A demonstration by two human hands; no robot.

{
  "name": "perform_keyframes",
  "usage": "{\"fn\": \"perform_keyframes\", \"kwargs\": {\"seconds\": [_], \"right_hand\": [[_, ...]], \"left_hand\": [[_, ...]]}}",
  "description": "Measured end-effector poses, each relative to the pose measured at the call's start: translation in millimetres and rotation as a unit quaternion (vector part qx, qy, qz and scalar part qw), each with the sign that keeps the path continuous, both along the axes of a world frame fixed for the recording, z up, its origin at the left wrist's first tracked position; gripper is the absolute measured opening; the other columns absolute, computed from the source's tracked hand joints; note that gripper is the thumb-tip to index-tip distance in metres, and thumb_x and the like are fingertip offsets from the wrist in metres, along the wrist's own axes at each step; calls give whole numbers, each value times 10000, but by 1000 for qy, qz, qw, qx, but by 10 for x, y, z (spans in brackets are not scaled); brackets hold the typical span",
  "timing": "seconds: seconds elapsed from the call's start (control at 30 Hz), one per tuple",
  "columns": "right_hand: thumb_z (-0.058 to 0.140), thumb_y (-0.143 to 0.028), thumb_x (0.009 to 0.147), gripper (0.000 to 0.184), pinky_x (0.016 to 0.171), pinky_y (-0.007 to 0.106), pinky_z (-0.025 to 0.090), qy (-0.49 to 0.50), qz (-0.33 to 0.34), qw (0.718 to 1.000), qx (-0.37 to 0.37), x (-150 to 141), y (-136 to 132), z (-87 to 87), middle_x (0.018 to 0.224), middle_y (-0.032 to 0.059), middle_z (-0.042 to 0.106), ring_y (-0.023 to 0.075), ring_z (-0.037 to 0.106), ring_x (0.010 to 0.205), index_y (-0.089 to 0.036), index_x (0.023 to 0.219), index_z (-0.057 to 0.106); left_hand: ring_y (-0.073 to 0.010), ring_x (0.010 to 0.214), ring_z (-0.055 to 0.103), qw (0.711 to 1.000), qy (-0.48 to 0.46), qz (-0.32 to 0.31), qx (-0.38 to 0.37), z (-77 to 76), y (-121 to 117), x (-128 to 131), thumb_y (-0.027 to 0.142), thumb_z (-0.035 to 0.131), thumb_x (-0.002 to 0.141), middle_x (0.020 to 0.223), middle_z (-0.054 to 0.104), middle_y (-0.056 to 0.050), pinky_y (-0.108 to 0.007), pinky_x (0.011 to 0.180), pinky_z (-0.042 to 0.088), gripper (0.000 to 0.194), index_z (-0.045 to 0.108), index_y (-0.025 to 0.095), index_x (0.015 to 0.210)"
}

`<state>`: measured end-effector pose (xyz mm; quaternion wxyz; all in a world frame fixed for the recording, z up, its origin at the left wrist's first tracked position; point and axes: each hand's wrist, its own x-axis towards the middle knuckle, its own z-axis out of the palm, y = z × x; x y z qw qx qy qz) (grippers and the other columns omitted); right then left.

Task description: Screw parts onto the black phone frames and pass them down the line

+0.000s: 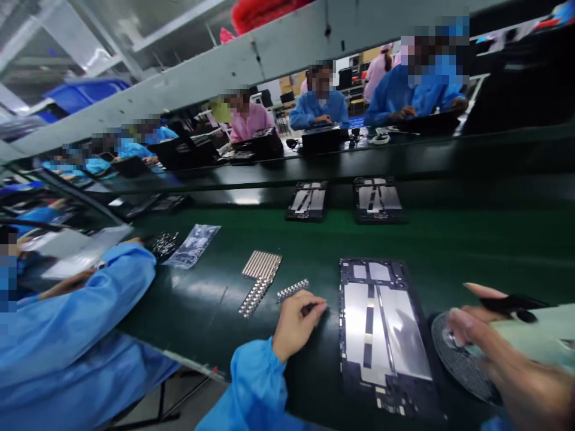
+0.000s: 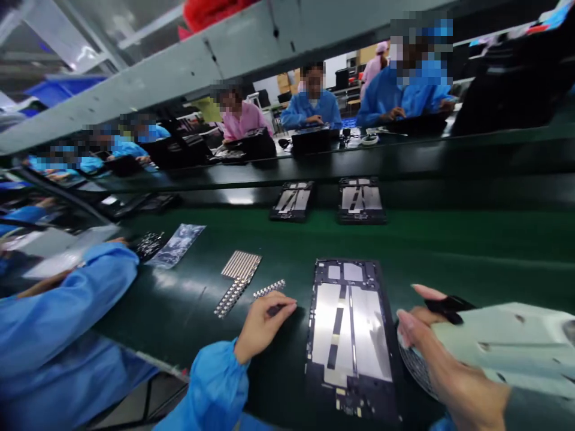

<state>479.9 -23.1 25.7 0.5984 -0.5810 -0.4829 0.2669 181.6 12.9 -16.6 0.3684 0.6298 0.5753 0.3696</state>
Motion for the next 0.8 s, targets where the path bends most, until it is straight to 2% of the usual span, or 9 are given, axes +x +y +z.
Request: {"fn": "perform_keyframes", "kwargs": {"seconds": [0.1,0.2,0.27,0.4,0.57,0.63,0.7,0.8], "right_hand": [[697,-387,843,216,565,267,523,-20,60,998,29,-311,88,105,588,-26,607,163,604,531,-227,980,647],[696,-344,854,241,498,273,493,27,130,990,43,-610,202,153,563,-30,583,158,566,490,-201,1036,631],[720,-317,835,323,455,272,470,60,149,986,44,-768,285,171,556,-33,582,161,553,472,-195,1110,604],[734,-286,816,348,471,300,479,69,186,979,54,-1015,457,181,533,-30,584,177,566,468,-184,1120,599],[743,-257,780,299,508,314,483,87,175,978,76,-1262,677,112,497,-46,578,153,539,432,-165,1031,610],[749,-241,759,306,531,325,490,85,167,979,78,-1329,753,62,500,-46,586,152,544,430,-154,1019,614],[748,-233,749,291,532,326,495,77,167,981,68,-1374,809,12,509,-42,591,153,551,435,-147,997,621],[748,-236,743,288,495,314,499,75,174,981,49,-1413,849,-43,502,-45,585,153,546,421,-150,986,620]], "left_hand": [[-152,602,654,983,-133,-6,-130,-57,181,128,342,773,694,659,693,-52,-238,575,512,258,721,112,797],[-137,566,635,968,-163,-33,-189,-100,282,250,312,755,711,593,666,-35,-222,558,482,224,711,96,754],[-130,583,625,976,-127,-48,-169,-121,328,289,268,724,740,609,671,-33,-220,576,473,165,728,104,756],[-130,655,608,997,-23,-45,-54,-161,391,320,251,731,741,753,697,-36,-230,625,463,110,756,145,761],[-135,668,607,999,-16,-35,-27,-175,438,372,219,717,753,736,683,-30,-235,642,462,79,748,148,738],[-135,693,622,997,-39,-52,-49,-169,480,376,192,711,749,740,687,-26,-233,672,481,54,732,147,727],[-126,684,627,989,-70,-68,-107,-165,546,368,161,741,706,714,671,-10,-223,659,497,54,701,138,735],[-112,558,610,969,-103,-77,-211,-167,659,354,130,784,640,639,615,26,-206,516,497,204,647,124,790]]}}
